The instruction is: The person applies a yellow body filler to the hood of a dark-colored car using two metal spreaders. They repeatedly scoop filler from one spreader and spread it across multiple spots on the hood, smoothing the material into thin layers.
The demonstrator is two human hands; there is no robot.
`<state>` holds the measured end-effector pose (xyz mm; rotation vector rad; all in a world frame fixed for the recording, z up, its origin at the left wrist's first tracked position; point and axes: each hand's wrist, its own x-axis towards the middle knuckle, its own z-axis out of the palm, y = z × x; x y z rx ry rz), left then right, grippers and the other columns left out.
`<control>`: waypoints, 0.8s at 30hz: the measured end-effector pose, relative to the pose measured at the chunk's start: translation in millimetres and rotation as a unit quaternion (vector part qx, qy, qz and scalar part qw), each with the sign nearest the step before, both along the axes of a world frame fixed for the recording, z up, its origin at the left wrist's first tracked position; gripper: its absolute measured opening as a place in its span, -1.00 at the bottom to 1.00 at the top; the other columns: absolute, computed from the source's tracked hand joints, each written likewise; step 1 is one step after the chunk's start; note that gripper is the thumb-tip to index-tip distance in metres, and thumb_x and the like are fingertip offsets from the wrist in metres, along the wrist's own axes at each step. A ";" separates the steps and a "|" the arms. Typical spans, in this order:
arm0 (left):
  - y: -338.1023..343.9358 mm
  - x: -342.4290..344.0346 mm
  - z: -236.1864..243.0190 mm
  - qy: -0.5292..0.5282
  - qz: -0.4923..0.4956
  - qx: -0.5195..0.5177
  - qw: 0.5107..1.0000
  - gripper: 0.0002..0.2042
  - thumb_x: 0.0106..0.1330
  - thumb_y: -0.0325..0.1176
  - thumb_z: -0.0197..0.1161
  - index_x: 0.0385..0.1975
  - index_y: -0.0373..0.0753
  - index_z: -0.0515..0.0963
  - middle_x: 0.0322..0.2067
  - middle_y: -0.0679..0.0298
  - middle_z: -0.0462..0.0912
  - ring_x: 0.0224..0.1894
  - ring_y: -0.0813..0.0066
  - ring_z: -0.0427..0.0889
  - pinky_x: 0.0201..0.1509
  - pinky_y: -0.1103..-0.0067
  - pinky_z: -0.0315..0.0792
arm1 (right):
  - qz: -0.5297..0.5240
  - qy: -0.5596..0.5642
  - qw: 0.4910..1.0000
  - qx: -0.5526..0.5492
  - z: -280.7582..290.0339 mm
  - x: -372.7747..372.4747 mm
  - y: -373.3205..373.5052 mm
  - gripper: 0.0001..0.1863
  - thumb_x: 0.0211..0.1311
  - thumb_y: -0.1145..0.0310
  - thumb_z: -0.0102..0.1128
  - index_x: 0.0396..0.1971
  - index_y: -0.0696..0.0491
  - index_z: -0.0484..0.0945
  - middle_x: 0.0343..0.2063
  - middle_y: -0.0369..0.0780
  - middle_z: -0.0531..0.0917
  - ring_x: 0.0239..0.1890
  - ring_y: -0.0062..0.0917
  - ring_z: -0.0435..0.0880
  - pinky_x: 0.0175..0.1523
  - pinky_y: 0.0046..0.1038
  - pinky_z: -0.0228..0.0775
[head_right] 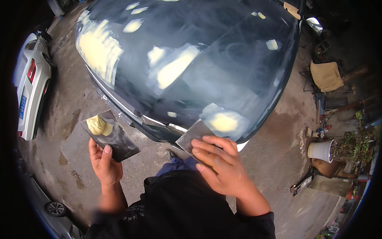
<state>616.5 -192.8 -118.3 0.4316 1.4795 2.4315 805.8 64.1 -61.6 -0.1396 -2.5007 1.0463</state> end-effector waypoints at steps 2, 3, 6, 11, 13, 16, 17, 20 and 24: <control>-4.5 2.9 -7.8 -0.036 0.012 -0.005 0.999 -0.45 0.39 -0.51 0.20 0.38 -0.34 0.26 0.21 0.13 0.54 0.25 0.32 0.53 0.42 0.35 0.32 | -0.038 -0.012 0.999 0.016 -3.6 11.0 16.1 -0.58 0.08 0.50 0.40 0.02 0.13 0.67 0.16 -0.22 0.68 0.24 -0.26 0.54 0.26 -0.25 0.30; -4.4 6.0 -8.6 -0.054 0.018 -0.007 0.998 -0.45 0.39 -0.51 0.21 0.38 -0.33 0.27 0.21 0.13 0.54 0.25 0.32 0.53 0.42 0.35 0.32 | -0.057 -0.018 0.998 0.024 -4.8 15.4 24.1 -0.58 0.09 0.49 0.40 0.02 0.13 0.66 0.15 -0.21 0.68 0.24 -0.25 0.54 0.26 -0.25 0.30; 3.1 24.0 -13.0 -0.101 0.048 -0.001 0.994 -0.44 0.37 -0.53 0.28 0.36 -0.36 0.28 0.20 0.14 0.57 0.24 0.37 0.54 0.39 0.39 0.34 | -0.113 -0.077 0.978 0.159 -2.3 12.2 47.3 -0.59 0.15 0.50 0.32 0.06 0.13 0.66 0.19 -0.22 0.65 0.25 -0.24 0.52 0.28 -0.25 0.25; 12.1 36.0 -22.0 -0.132 0.054 -0.006 0.990 -0.43 0.36 -0.55 0.28 0.36 -0.34 0.28 0.20 0.14 0.58 0.24 0.38 0.55 0.39 0.40 0.34 | -0.121 -0.136 0.942 0.280 -5.3 -14.7 60.7 -0.56 0.17 0.52 0.25 0.11 0.10 0.63 0.24 -0.27 0.60 0.26 -0.24 0.48 0.24 -0.18 0.21; 13.6 33.6 -25.0 -0.134 0.045 -0.005 0.990 -0.44 0.36 -0.55 0.27 0.36 -0.34 0.29 0.20 0.14 0.58 0.24 0.38 0.55 0.39 0.40 0.34 | -0.111 -0.164 0.934 0.297 -7.3 -28.2 58.1 -0.54 0.22 0.54 0.21 0.17 0.10 0.59 0.27 -0.24 0.57 0.30 -0.22 0.45 0.27 -0.19 0.18; 17.0 25.3 -29.9 -0.138 0.039 0.001 0.990 -0.44 0.36 -0.56 0.26 0.36 -0.35 0.29 0.19 0.13 0.59 0.24 0.38 0.55 0.39 0.41 0.34 | -0.124 -0.138 0.935 0.301 -16.5 -49.9 54.5 -0.48 0.06 0.55 0.22 0.12 0.07 0.62 0.20 -0.28 0.62 0.22 -0.26 0.49 0.13 -0.06 0.22; 18.1 20.8 -31.8 -0.140 0.036 0.003 0.989 -0.44 0.36 -0.56 0.26 0.36 -0.35 0.29 0.19 0.13 0.59 0.24 0.38 0.55 0.38 0.41 0.34 | -0.129 -0.140 0.934 0.303 -17.2 -56.6 51.8 -0.48 0.06 0.55 0.21 0.12 0.07 0.62 0.20 -0.27 0.63 0.22 -0.26 0.49 0.12 -0.05 0.22; 13.6 3.7 -38.5 -0.144 -0.002 0.010 0.989 -0.45 0.36 -0.57 0.25 0.36 -0.35 0.29 0.19 0.12 0.59 0.24 0.37 0.55 0.38 0.42 0.34 | -0.147 -0.152 0.928 0.307 -20.2 -75.1 43.3 -0.50 0.06 0.54 0.20 0.10 0.07 0.63 0.18 -0.27 0.64 0.21 -0.25 0.49 0.10 -0.01 0.23; 8.8 -24.3 -43.4 -0.149 -0.027 -0.020 0.988 -0.43 0.36 -0.47 0.28 0.35 -0.35 0.29 0.18 0.16 0.59 0.22 0.38 0.56 0.39 0.41 0.34 | -0.176 -0.170 0.916 0.319 -24.7 -88.4 31.6 -0.51 0.07 0.54 0.22 0.09 0.05 0.63 0.17 -0.27 0.64 0.21 -0.26 0.50 0.10 0.01 0.24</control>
